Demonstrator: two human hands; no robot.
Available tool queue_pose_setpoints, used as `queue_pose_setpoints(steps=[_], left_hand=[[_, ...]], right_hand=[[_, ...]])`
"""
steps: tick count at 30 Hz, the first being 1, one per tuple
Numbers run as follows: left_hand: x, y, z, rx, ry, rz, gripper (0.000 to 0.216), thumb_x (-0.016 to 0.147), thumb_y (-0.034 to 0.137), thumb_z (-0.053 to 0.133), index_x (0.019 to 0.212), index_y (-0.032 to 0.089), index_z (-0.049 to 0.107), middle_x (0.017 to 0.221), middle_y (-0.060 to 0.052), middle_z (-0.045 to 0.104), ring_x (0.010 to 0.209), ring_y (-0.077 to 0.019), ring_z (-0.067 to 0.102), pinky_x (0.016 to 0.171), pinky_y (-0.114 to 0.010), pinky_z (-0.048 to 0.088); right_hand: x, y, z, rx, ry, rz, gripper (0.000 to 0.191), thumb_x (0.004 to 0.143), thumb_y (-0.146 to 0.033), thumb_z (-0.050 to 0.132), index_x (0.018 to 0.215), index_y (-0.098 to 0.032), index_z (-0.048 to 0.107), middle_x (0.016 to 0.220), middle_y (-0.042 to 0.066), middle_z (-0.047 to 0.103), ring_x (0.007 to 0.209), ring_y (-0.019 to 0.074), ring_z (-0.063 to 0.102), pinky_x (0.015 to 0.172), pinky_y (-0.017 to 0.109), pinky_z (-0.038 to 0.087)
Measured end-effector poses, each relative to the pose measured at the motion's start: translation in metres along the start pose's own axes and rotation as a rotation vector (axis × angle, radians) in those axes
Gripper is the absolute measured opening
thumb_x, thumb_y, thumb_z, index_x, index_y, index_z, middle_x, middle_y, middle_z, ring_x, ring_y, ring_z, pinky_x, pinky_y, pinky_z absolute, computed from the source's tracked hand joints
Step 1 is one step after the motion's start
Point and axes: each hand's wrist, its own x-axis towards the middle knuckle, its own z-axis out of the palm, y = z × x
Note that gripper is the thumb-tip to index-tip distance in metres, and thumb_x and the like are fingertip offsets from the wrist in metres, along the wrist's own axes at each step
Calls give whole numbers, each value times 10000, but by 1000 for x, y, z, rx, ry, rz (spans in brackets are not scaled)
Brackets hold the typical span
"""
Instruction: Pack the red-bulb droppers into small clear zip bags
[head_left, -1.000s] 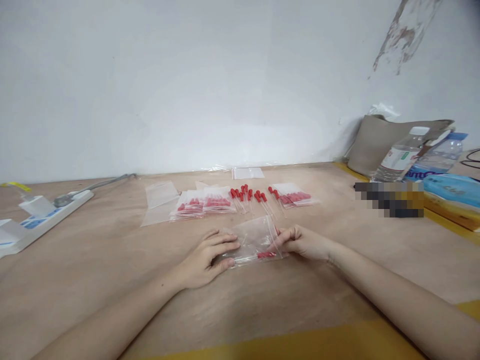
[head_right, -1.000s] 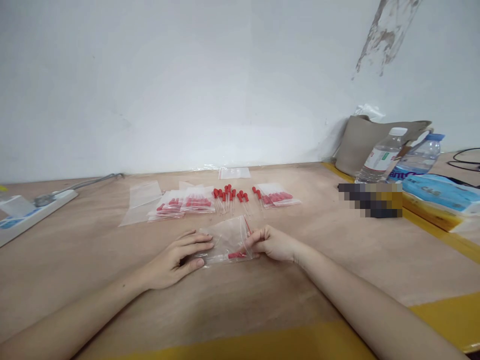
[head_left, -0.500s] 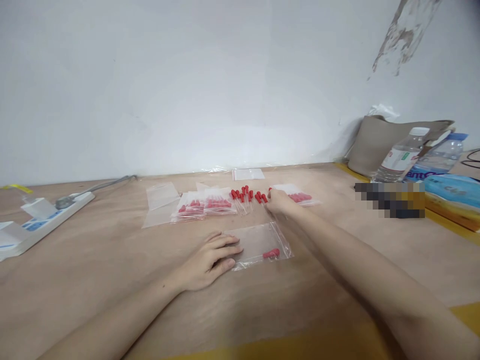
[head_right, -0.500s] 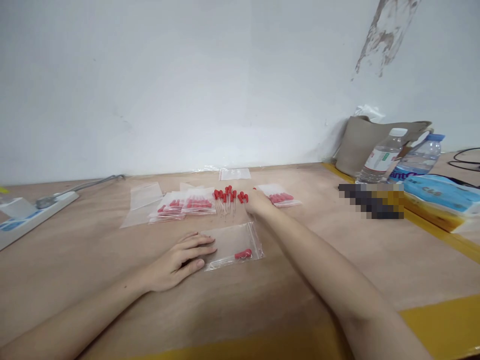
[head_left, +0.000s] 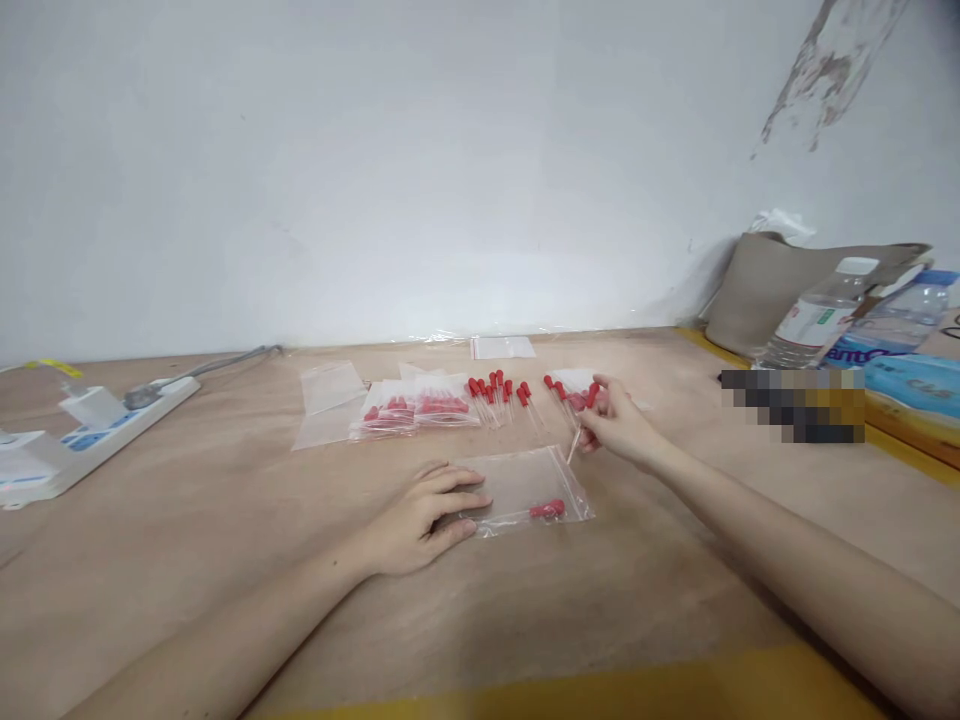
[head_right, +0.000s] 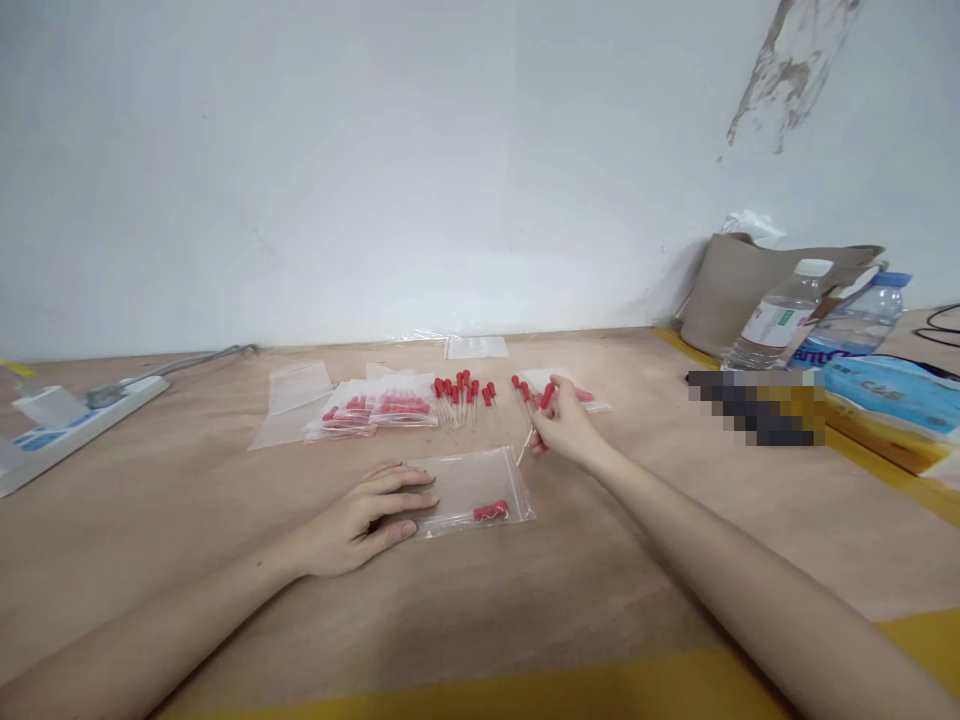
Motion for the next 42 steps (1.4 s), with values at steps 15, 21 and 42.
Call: queue_pose_setpoints(steps=[15, 21, 42], left_hand=[[1, 2, -1, -24, 18, -16, 374, 875, 299, 480, 1245, 257, 461, 1247, -55, 496, 1149, -225, 435, 995, -437, 321], [0, 2, -1, -37, 12, -24, 408, 881, 300, 472, 1282, 255, 409, 1253, -50, 496, 1158, -215, 435, 1024, -436, 284], [2, 2, 0, -46, 37, -16, 436, 878, 313, 472, 1300, 245, 385, 1250, -64, 501, 1137, -226, 457, 1004, -453, 310]], right_hand=[[-16, 28, -25, 355, 186, -22, 471, 615, -192, 668, 988, -235, 384, 552, -77, 556, 475, 97, 570, 478, 213, 507], [-36, 25, -1, 489, -38, 165, 350, 685, -175, 629, 921, -231, 378, 596, -34, 600, 579, 124, 625, 595, 260, 531], [-37, 35, 10, -172, -299, -356, 185, 684, -320, 596, 728, -174, 700, 709, 27, 586, 588, 104, 475, 552, 231, 387]])
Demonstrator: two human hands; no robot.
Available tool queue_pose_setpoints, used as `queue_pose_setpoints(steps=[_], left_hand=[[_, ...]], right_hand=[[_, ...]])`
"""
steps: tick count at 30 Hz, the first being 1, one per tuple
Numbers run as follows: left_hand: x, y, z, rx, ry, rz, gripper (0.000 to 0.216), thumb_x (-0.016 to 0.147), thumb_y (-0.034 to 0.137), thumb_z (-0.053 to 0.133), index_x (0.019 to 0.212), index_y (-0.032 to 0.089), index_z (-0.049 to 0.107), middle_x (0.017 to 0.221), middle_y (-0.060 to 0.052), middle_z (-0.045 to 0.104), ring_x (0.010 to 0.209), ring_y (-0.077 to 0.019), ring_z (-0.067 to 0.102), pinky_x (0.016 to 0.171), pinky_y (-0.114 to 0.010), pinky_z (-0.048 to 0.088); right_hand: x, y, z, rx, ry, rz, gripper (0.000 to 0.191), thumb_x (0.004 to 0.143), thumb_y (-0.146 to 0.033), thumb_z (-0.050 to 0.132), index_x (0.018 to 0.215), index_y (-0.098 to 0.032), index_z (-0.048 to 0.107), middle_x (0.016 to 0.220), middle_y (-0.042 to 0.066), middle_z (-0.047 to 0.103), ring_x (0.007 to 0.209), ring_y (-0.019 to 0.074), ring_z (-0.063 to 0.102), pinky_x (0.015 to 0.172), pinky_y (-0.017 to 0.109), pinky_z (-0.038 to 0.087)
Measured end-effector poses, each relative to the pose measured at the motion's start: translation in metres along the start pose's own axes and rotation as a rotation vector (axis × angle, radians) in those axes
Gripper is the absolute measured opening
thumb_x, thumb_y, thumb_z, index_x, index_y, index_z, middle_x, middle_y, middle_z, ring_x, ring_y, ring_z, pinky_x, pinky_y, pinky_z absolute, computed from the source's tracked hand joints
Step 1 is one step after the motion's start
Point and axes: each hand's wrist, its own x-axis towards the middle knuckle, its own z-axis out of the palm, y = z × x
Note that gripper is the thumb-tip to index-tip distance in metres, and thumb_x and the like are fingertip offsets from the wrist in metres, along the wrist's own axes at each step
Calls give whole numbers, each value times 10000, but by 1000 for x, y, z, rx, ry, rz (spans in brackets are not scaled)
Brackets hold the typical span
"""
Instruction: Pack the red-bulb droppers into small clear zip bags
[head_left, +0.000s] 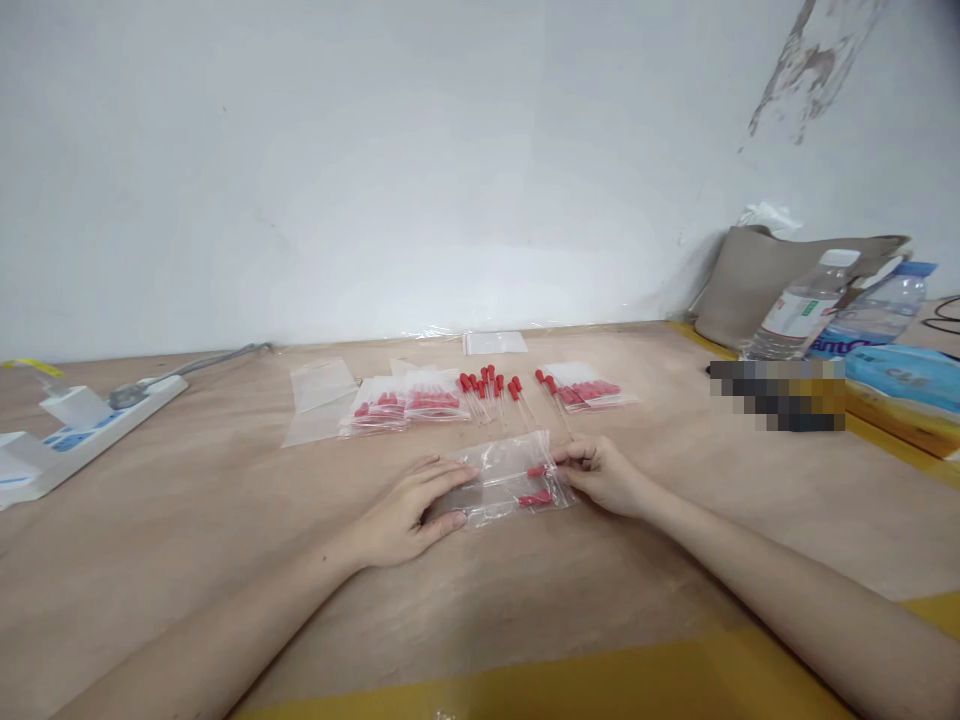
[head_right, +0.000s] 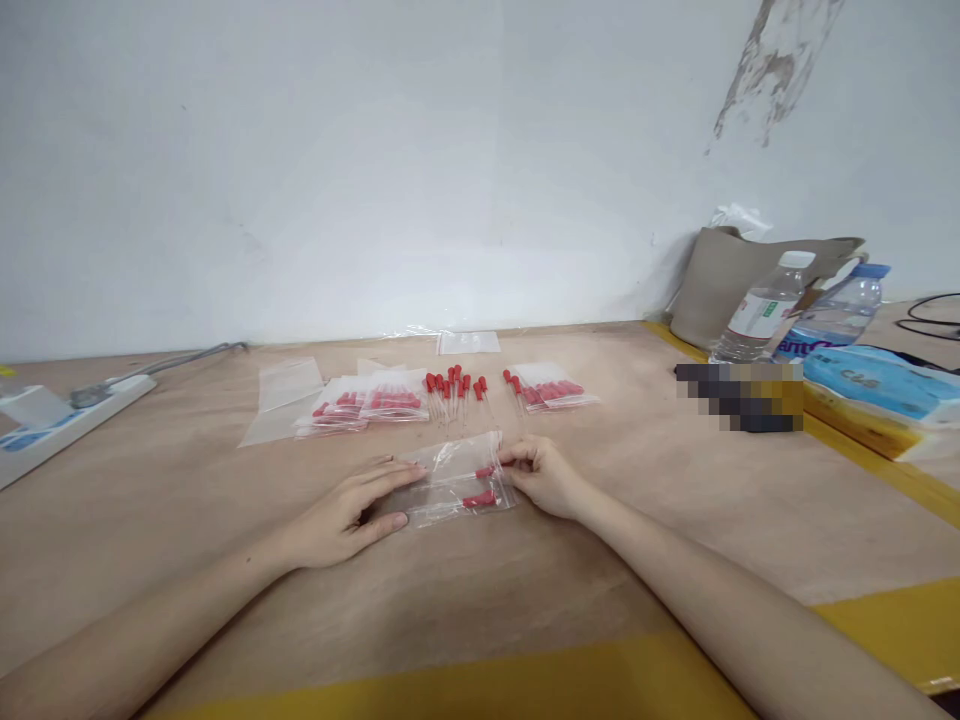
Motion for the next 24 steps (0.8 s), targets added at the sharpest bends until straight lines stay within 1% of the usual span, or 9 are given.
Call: queue_pose_setpoints(steps=[4, 6, 9, 11, 13, 15, 18, 21, 24], left_hand=[[0, 0, 0, 3, -15, 4, 444, 880, 302, 470, 1309, 252, 370, 1266, -57, 488, 1156, -217, 443, 1022, -448, 287], [0, -1, 0, 7, -18, 2, 446, 880, 297, 470, 1312, 253, 369, 1267, -59, 487, 1158, -215, 441, 1024, -449, 284], [0, -1, 0, 4, -19, -5, 431, 880, 285, 470, 1302, 250, 390, 1264, -56, 490, 1160, -209, 442, 1022, -432, 298], [0, -2, 0, 7, -27, -10, 408, 881, 286, 469, 1285, 253, 419, 1276, -55, 482, 1168, -211, 438, 1023, -430, 300], [-1, -3, 0, 21, -35, -18, 390, 880, 298, 473, 1267, 262, 447, 1292, -53, 472, 1179, -217, 431, 1030, -442, 285], [-1, -4, 1, 30, -38, -24, 387, 878, 304, 479, 1262, 267, 457, 1300, -51, 466, 1185, -221, 428, 1033, -452, 277], [-2, -6, 2, 24, -29, -17, 380, 876, 296, 482, 1255, 265, 468, 1293, -52, 475, 1181, -221, 433, 1026, -455, 288], [-2, -5, 3, -4, 11, 2, 346, 871, 283, 488, 1215, 251, 514, 1261, -59, 503, 1159, -223, 452, 998, -439, 335], [-3, -4, 2, -27, 38, 7, 315, 867, 275, 494, 1173, 236, 552, 1226, -64, 530, 1129, -220, 475, 985, -426, 354]], right_hand=[[-1, -2, 1, 79, 70, -5, 187, 609, -317, 675, 732, -178, 690, 643, -14, 537, 501, 67, 394, 481, 204, 340], [-2, -2, 3, 140, 25, 28, 217, 607, -339, 680, 744, -171, 684, 573, -33, 516, 476, 61, 379, 460, 195, 320], [-4, -5, 4, 220, -119, 115, 265, 639, -369, 648, 797, -159, 681, 498, -48, 510, 431, 52, 368, 427, 179, 292], [-4, -8, 1, 241, -202, 167, 284, 650, -368, 631, 834, -157, 676, 535, -34, 564, 414, 45, 370, 409, 172, 285], [0, -10, -7, 212, -191, 207, 288, 659, -364, 613, 852, -156, 667, 602, -12, 615, 405, 46, 381, 400, 176, 296], [8, -8, -18, 90, -50, 207, 264, 666, -342, 596, 838, -152, 658, 630, 4, 633, 421, 62, 422, 421, 192, 335], [31, -4, -35, -254, 202, 134, 174, 676, -266, 568, 780, -154, 652, 667, 24, 644, 537, 111, 525, 539, 230, 410], [62, -4, -42, -620, 228, 145, 147, 697, -203, 532, 766, -147, 650, 769, 75, 662, 719, 179, 589, 667, 271, 429], [90, -6, -36, -779, 207, 305, 205, 703, -171, 538, 871, -110, 636, 905, 161, 648, 882, 252, 590, 723, 308, 435]])
